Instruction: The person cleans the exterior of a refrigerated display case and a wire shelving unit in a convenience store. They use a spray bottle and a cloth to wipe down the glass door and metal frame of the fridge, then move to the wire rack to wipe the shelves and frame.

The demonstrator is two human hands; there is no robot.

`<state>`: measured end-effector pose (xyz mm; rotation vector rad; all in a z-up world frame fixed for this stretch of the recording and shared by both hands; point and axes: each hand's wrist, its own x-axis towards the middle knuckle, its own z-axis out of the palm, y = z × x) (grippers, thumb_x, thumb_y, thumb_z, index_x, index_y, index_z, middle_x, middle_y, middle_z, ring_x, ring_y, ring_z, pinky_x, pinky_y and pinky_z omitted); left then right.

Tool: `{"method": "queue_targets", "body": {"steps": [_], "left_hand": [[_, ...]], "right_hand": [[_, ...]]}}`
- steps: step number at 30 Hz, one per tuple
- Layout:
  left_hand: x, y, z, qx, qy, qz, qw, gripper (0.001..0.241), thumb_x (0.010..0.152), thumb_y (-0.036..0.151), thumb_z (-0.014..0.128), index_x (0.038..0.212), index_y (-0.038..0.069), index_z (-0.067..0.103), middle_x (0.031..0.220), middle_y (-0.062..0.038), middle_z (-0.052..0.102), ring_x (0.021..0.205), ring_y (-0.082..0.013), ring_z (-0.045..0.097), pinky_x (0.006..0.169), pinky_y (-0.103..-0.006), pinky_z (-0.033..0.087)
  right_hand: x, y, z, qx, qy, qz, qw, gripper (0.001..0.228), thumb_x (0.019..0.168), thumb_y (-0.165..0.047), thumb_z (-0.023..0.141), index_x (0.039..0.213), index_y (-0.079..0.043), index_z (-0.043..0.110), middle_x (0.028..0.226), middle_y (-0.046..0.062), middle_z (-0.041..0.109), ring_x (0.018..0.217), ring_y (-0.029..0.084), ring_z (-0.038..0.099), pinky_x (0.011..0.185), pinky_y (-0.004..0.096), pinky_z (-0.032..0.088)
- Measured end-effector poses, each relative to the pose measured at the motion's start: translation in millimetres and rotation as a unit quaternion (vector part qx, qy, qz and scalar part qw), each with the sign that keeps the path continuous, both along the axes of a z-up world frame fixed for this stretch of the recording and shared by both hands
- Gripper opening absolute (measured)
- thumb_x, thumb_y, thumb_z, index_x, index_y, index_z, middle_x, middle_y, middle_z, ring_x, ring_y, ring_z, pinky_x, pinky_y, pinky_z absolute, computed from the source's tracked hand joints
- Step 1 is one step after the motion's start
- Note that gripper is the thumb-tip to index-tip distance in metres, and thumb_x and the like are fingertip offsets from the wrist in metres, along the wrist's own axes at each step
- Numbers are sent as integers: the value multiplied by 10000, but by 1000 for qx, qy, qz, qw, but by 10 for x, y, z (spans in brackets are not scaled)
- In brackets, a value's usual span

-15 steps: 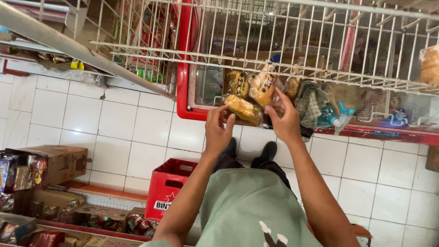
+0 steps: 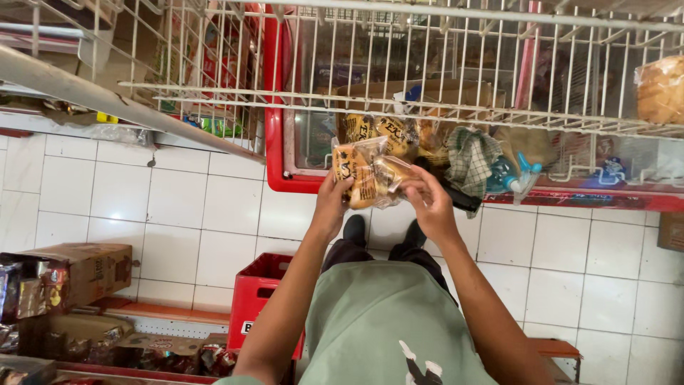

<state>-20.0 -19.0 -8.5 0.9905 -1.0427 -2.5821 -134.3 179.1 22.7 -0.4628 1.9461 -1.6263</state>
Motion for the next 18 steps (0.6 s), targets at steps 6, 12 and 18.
{"method": "queue_targets", "body": {"steps": [6, 12, 18], "left_hand": [[147, 99, 41, 0, 34, 19, 999, 408, 974, 148, 641, 1366, 79, 554, 1193, -66, 679, 1057, -156, 687, 902, -340, 590], [138, 235, 5, -31, 67, -13, 997, 356, 1024, 181, 682, 1297, -38, 614, 1168, -108, 720, 1040, -175, 696, 932, -336, 574], [-4, 460, 39, 66, 100, -42, 992, 371, 960, 206, 689, 1262, 15, 590, 1171, -73, 702, 1073, -159, 695, 938, -342, 573]], "right_hand": [[-88, -21, 69, 307, 308, 64, 898, 629, 797, -213, 850, 1390, -142, 656, 912, 91, 569, 774, 211, 586, 676, 387, 502], [-237, 55, 10, 139, 320, -115, 930, 373, 912, -195, 818, 1247, -51, 742, 906, 49, 543, 764, 155, 557, 664, 325, 471], [-130, 424, -69, -74, -131, -115, 982, 206, 957, -197, 742, 1056, -26, 687, 785, -25, 596, 614, 52, 480, 547, 246, 373]]}}
